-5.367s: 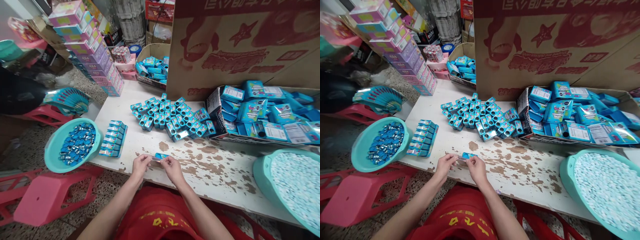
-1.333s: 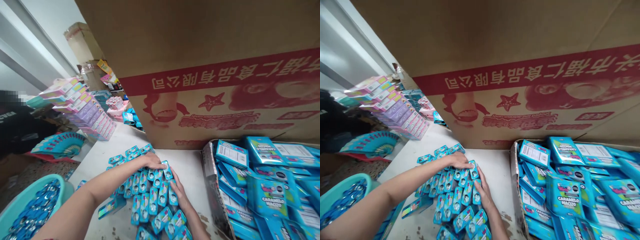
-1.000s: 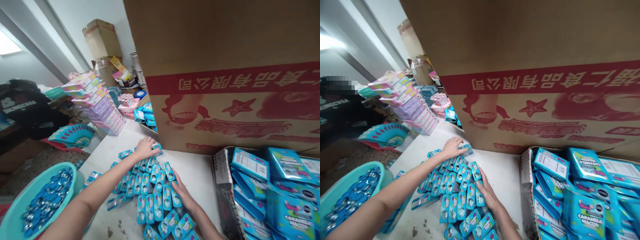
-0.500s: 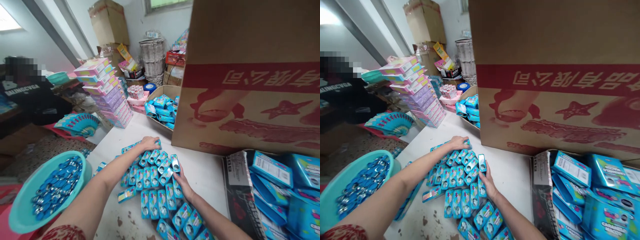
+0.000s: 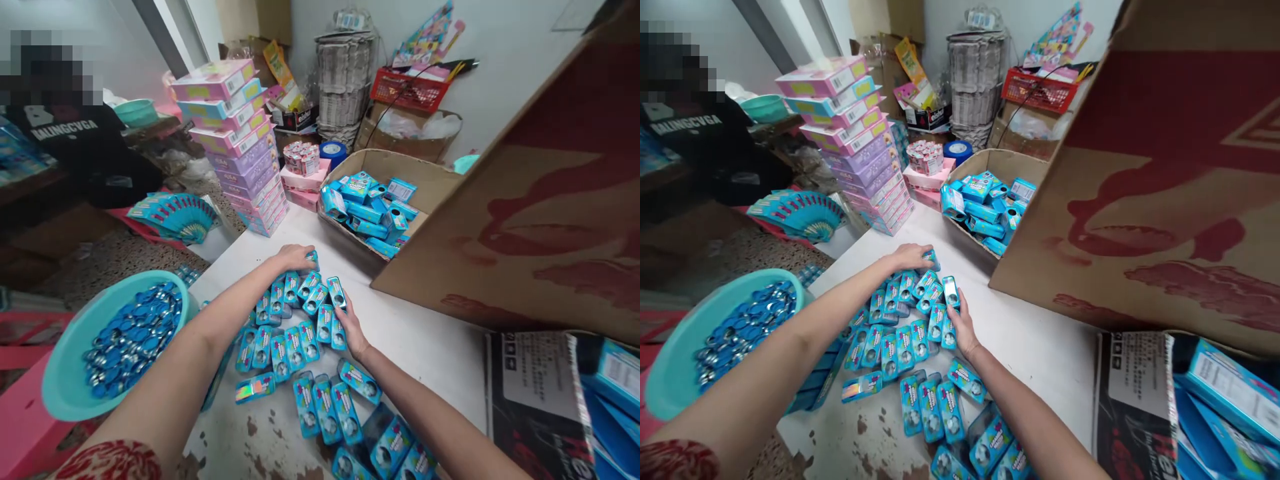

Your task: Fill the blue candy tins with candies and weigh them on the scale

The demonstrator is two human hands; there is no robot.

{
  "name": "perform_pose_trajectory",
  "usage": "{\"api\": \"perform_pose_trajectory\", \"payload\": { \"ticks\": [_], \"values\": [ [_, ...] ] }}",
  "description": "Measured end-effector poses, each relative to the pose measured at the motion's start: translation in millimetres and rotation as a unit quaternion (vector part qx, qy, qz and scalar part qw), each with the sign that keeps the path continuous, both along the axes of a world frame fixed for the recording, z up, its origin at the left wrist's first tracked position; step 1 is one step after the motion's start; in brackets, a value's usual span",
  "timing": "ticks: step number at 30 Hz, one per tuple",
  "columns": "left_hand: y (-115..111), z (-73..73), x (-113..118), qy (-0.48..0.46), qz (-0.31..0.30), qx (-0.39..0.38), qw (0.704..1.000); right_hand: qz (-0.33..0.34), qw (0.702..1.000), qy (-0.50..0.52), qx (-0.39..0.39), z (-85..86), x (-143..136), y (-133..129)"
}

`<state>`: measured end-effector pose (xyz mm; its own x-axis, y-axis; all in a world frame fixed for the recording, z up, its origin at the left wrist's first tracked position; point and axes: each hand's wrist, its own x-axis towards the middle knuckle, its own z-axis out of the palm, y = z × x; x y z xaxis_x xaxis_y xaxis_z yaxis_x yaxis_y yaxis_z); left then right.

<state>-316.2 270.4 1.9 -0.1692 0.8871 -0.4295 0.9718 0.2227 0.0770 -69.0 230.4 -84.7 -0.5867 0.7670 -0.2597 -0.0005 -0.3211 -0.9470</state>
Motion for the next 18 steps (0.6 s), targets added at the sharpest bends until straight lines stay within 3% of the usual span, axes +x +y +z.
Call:
{"api": "perform_pose_trajectory", "payload": {
  "ticks": [4,7,10,12,14,16,18],
  "values": [
    [5.7,0.7,-10.7,-0.02,0.005,-0.016,1.0,0.041,0.999,-0.02,0.025,0.2,-9.4,1.9],
    [3.6,11.5,-12.6,-0.04,-0.001,-0.024,0.999,0.082,0.995,-0.047,0.043,1.9,-6.0,6.5],
    [-31.0,32.2,-19.9,-0.03,0.019,0.077,0.996,0.117,0.985,-0.113,0.052,10.0,5.1,15.8],
    [-84.0,44.8,-22.7,-0.007,0.067,0.181,0.981,0.113,0.979,-0.156,0.061,22.6,19.1,22.9],
    [-157.9,49.5,-15.1,0.025,0.146,0.232,0.961,0.091,0.969,-0.205,0.106,42.1,40.7,27.1],
    [-238.5,41.4,6.2,0.084,0.243,0.249,0.934,0.037,0.959,-0.238,0.153,66.1,71.2,23.6],
    [-309.1,20.9,37.7,0.123,0.318,0.255,0.905,-0.042,0.947,-0.277,0.157,89.0,109.1,8.6]
  ]
}}
